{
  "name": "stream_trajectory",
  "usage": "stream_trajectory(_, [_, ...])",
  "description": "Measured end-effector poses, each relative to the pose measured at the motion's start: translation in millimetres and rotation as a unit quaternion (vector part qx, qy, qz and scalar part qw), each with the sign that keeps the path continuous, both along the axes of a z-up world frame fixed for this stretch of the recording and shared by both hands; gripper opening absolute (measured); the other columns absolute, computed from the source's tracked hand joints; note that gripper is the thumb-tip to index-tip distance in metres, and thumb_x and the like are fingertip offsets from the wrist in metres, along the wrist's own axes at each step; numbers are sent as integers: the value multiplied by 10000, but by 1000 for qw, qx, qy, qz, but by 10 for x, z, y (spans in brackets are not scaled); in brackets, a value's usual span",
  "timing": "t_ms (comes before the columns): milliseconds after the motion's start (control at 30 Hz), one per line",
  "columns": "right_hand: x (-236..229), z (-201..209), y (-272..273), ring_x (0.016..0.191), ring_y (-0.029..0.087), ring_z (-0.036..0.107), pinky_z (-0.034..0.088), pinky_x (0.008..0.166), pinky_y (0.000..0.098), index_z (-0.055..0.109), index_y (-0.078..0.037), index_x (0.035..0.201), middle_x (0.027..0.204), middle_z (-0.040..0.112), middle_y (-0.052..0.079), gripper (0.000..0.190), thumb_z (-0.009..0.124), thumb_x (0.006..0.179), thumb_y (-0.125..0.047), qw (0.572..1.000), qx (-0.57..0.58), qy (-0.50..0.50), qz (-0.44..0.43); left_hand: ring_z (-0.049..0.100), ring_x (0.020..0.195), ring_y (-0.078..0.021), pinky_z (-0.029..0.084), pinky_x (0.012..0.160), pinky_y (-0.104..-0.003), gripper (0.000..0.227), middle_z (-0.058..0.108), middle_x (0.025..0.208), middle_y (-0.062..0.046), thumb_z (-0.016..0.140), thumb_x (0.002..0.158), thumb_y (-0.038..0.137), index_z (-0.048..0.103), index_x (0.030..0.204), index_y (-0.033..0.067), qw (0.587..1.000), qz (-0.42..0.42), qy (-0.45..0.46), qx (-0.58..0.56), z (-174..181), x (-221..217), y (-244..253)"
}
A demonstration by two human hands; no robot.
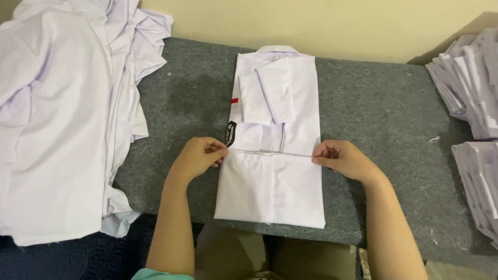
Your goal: Folding a white collared shirt neatly on a padded work table in a factory setting.
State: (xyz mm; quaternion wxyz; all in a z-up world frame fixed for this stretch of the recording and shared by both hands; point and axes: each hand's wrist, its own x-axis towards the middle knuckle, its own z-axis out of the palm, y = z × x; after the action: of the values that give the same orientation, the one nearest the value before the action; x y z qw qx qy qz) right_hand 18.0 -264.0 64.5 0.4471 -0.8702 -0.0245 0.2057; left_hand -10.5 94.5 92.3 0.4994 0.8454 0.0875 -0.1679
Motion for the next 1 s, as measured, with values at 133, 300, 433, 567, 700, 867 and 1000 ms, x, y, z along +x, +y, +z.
stream_trajectory(133, [-76, 137, 96, 702, 217, 588, 548, 590, 328, 759, 34, 972, 719, 634, 148, 177, 720, 936, -134, 1000, -18, -12, -10, 746, 896, -254, 636, 770, -312, 285, 761, 1027, -227, 724, 919, 85, 729, 1168, -55, 999, 29, -18, -17, -146, -54, -29])
stream_trajectory(300, [-60, 68, 106, 683, 226, 611, 548, 589, 351, 772, -4, 954, 698, 667, 147, 161, 719, 943, -156, 999, -39, -37, -6, 723, 807, -183, 605, 698, -307, 293, 762, 917, -91, 839, 829, 167, 754, 1094, 74, 992, 65, -108, 15, -433, -115, -83])
stream_trajectory(433, [-66, 68, 103, 688, 224, 612, 542, 608, 351, 771, -21, 946, 702, 675, 136, 160, 718, 945, -171, 998, -47, -42, -6, 715, 820, -168, 599, 705, -304, 278, 758, 912, -72, 839, 836, 192, 742, 1075, 90, 991, 80, -102, 13, -494, -116, -113])
stream_trajectory(567, [-69, 68, 96, 660, 223, 615, 537, 619, 345, 777, -11, 968, 719, 697, 147, 156, 722, 937, -154, 998, -41, -44, -3, 749, 831, -211, 621, 705, -330, 222, 774, 948, -128, 767, 903, 175, 762, 1099, 71, 989, 93, -113, -3, -512, -117, -97])
stream_trajectory(700, [-122, 201, 75, 628, 219, 635, 542, 616, 345, 788, 1, 967, 702, 709, 156, 141, 687, 930, -91, 999, -34, -23, 3, 767, 852, -247, 635, 717, -333, 203, 787, 963, -165, 722, 950, 147, 784, 1119, 53, 987, 104, -112, -45, -547, -96, -74])
stream_trajectory(867, [-90, 142, 40, 649, 243, 633, 544, 652, 377, 790, 32, 1021, 758, 725, 181, 169, 713, 900, -57, 1000, -15, -18, 11, 762, 829, -241, 631, 701, -327, 190, 788, 944, -166, 743, 936, 141, 800, 1095, 54, 985, 118, -111, -52, -577, -111, -87])
stream_trajectory(1000, [-63, 87, 24, 613, 237, 621, 536, 634, 368, 783, 28, 991, 736, 703, 163, 137, 731, 888, -45, 1000, -7, -26, 10, 749, 776, -206, 614, 641, -307, 172, 784, 896, -107, 760, 911, 141, 810, 1069, 95, 986, 118, -121, -2, -658, -94, -114])
